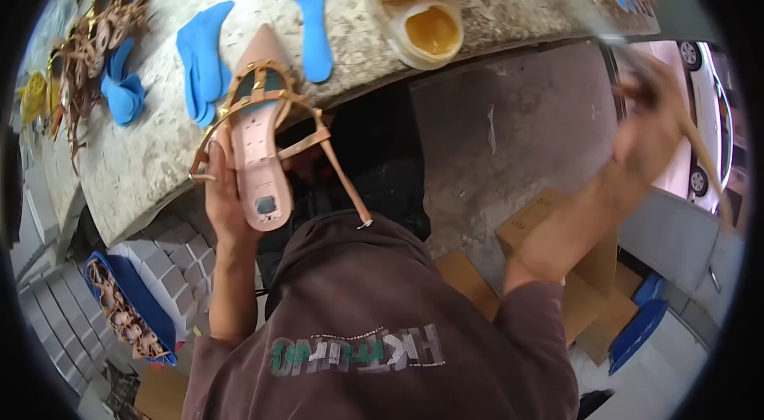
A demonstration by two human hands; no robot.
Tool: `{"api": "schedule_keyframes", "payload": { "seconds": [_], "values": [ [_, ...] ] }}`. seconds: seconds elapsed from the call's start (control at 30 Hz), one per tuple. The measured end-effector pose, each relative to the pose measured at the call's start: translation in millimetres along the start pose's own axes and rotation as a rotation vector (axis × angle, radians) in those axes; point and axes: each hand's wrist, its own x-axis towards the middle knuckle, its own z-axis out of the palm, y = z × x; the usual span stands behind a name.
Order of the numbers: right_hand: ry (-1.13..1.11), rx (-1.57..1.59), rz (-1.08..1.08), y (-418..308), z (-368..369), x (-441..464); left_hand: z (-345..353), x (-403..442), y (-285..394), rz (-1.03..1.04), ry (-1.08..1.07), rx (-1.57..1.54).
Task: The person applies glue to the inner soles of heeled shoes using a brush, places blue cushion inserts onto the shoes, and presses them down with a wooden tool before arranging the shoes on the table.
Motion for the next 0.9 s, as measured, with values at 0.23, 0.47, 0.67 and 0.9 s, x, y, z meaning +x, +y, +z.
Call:
{"api": "schedule_keyframes", "payload": {
  "seconds": [0.23, 0.47, 0.67, 0.9],
  "values": [
    [-0.483, 0.373, 0.165, -79, 117, -124, 18, 17, 6, 0.096, -0.068, -0.187],
    [-0.37, -0.025, 0.054, -45, 225, -172, 15, 20, -5, 0.081, 0.04, -0.133],
    [-0.391, 0.079, 0.211, -54, 227, -166, 3, 20, -1, 0.032, 0.072, -0.064],
    [-0.45, 0.122, 0.319, -66, 226, -162, -8, 25, 5, 0.093, -0.006, 0.144]
  ]
}}
